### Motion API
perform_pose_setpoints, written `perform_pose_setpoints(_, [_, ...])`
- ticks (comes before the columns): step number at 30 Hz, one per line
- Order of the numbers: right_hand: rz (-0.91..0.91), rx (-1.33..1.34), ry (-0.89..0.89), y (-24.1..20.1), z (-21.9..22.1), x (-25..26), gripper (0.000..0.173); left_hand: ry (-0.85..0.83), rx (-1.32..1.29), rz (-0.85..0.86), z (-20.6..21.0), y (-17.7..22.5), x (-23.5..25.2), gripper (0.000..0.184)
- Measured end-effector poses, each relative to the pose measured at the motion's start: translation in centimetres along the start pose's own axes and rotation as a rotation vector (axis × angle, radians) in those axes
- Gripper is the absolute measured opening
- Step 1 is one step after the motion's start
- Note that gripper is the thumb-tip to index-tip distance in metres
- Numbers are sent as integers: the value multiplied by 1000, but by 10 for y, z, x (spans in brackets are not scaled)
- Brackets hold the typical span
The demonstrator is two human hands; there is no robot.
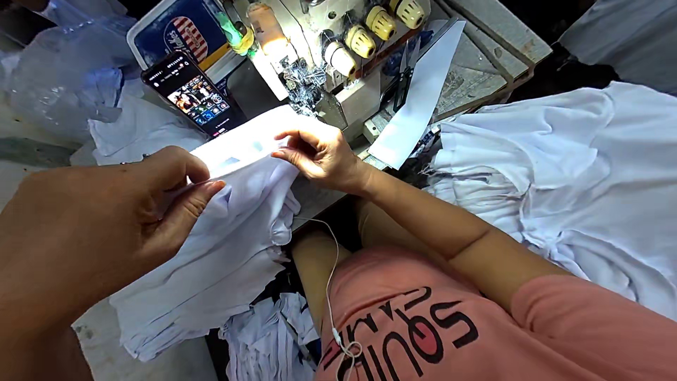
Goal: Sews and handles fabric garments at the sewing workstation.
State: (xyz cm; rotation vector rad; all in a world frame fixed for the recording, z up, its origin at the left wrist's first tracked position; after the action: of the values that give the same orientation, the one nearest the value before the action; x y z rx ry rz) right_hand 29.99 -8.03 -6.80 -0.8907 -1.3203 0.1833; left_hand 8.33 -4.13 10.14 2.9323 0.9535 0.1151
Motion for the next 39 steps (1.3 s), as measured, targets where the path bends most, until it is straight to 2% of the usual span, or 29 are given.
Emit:
perform_pose_setpoints(4, [-70,0,36,4,5,3,10,11,-48,10,0,-2,2,28])
perform_pose_setpoints(8, [-101,33,56,1,-1,-5,9,92,-76,40,5,-20,8,32])
perform_pose_setpoints(12, [-71,15,54,-1,-4,-7,10,72,-150,30,0,-13,17,28])
perform_pose_setpoints(14, [25,47,3,-3,-7,3,10,95,-213,88,-4,-1,21,24])
perform_pose_setpoints(17, [306,260,-126,-11,-19,19,8,123,-263,200,-9,28,28,23])
perform_pose_setpoints(19, [443,329,-240,-18,-37,18,7,185,-219,298,1,24,36,24])
perform_pose_setpoints(21, [514,298,-270,-24,-54,-1,3,210,-148,323,12,17,43,32])
perform_pose_setpoints(23, [553,204,-239,-28,-67,-25,11,179,-53,318,21,20,49,39])
perform_pose_setpoints(28, [486,84,-150,-20,-76,-59,10,172,44,370,40,29,56,39])
perform_pose_setpoints(39, [479,131,-114,5,-62,-46,9,188,37,336,53,24,71,42])
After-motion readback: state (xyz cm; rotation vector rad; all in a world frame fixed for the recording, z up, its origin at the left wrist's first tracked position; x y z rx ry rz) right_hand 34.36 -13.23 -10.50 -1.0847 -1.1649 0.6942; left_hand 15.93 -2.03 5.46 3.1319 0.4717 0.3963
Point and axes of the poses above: each hand's wrist, its own x-axis towards the middle knuckle, its own z-axis out of the palm, y = z × x, the point moved 1 cm from there along x, towards the middle knuckle, and after that the axes turned 7 degrees about y, right-handed, at the moved point
